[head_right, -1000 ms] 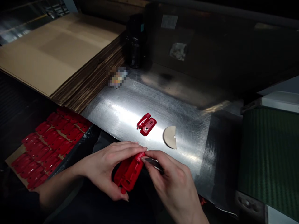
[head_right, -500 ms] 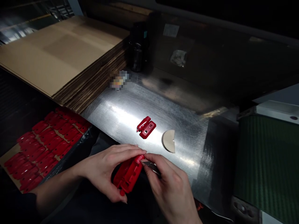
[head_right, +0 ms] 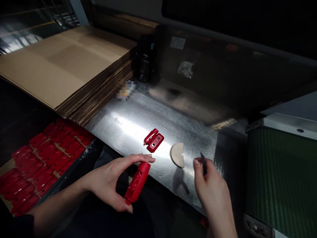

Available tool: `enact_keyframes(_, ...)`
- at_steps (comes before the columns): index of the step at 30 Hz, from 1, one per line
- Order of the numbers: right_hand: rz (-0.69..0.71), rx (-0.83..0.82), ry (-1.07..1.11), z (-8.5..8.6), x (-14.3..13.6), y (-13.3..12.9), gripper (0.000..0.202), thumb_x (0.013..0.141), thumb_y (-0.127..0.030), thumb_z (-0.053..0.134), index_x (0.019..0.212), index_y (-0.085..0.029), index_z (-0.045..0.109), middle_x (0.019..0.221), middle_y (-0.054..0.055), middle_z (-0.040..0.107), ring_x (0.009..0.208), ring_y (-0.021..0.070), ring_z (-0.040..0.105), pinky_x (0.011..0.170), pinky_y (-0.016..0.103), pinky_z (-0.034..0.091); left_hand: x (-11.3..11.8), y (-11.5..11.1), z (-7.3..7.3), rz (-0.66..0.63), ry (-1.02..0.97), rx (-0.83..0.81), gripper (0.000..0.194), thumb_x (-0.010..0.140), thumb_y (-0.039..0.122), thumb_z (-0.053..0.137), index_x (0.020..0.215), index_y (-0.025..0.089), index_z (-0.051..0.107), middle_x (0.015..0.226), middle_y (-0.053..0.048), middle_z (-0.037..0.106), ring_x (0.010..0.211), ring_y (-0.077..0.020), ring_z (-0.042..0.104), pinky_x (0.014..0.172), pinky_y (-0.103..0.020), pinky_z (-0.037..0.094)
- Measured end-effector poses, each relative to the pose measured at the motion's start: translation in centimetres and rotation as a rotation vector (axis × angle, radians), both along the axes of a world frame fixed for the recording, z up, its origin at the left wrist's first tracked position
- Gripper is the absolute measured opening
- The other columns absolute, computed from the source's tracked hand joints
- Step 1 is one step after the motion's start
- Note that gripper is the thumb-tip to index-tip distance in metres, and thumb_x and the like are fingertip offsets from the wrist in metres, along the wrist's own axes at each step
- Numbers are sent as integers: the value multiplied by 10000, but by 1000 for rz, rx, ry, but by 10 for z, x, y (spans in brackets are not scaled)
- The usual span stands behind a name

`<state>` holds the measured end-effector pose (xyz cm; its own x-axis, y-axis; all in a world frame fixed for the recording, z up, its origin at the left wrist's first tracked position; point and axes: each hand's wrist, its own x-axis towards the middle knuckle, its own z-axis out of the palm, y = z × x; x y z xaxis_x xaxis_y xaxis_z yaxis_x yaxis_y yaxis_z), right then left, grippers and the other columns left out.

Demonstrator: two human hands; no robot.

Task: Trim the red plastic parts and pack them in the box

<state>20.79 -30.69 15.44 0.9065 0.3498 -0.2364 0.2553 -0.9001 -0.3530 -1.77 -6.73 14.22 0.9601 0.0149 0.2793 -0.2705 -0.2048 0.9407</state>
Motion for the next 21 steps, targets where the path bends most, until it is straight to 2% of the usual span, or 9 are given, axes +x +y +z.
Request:
enact_keyframes(3,-45,-92,-44,-29,27,-11,691,911,-481,317,1327,-45,655,1129,282,709,1087,480,694,873,573,557,0,0,-5,1,12,-32,1230,592,234,1018,1636,329,373,1642,-155,532,1488,-363,557,1224,-430,477)
enact_keyframes(5,-54,-71,-60,-41,33,-14,805,881,-453,307,1425,76,575,1308,370,619,1237,518,635,986,611,527,1,-1,-6,-6,15,-52,1248,586,224,1021,1639,348,362,1660,-150,510,1500,-368,541,1228,-440,471)
enact_keyframes(6,-52,-55,-62,-44,33,-14,845,870,-470,319,1456,94,549,1351,381,590,1274,522,616,1024,614,516,1,-1,-6,-10,16,-58,1260,581,220,1024,1640,358,355,1667,-149,501,1503,-372,536,1226,-446,472)
enact_keyframes(9,-53,21,-89,-40,22,-13,890,853,-563,382,1493,29,558,1420,343,557,1338,506,581,1103,604,484,3,-2,-5,-10,46,-78,1289,570,204,1038,1637,397,342,1675,-139,491,1464,-370,571,1191,-457,495)
enact_keyframes(11,-74,83,-121,-31,11,-10,843,880,-631,404,1476,-67,595,1409,276,590,1244,453,643,1060,574,521,3,-3,-8,7,84,-133,1287,539,200,1059,1612,406,379,1652,-144,515,1392,-364,624,1143,-459,520)
enact_keyframes(13,-79,159,-122,-24,-1,-3,730,921,-679,416,1387,-170,656,1345,194,658,1050,372,705,929,520,574,3,-5,-14,35,125,-272,1268,469,208,1091,1554,371,456,1600,-170,560,1338,-373,652,1105,-467,529)
enact_keyframes(15,-40,208,-92,-23,-12,9,658,944,-695,414,1285,-202,686,1271,156,703,941,332,705,836,481,575,3,-10,-24,56,176,-529,1218,432,237,1108,1495,322,518,1563,-197,587,1350,-392,636,1122,-499,503)
enact_keyframes(18,56,160,-44,-34,-22,33,706,930,-683,443,1316,-128,649,1226,223,694,1036,416,684,854,527,545,7,-17,-36,72,232,-964,1111,517,341,1084,1493,261,557,1606,-221,537,1453,-431,544,1193,-567,427)
enact_keyframes(21,74,86,-12,-48,-24,50,764,899,-652,501,1346,-39,599,1179,300,663,1073,506,655,846,574,513,11,-22,-42,88,229,-1119,991,638,469,1001,1504,229,583,1654,-208,488,1522,-444,471,1240,-580,382)
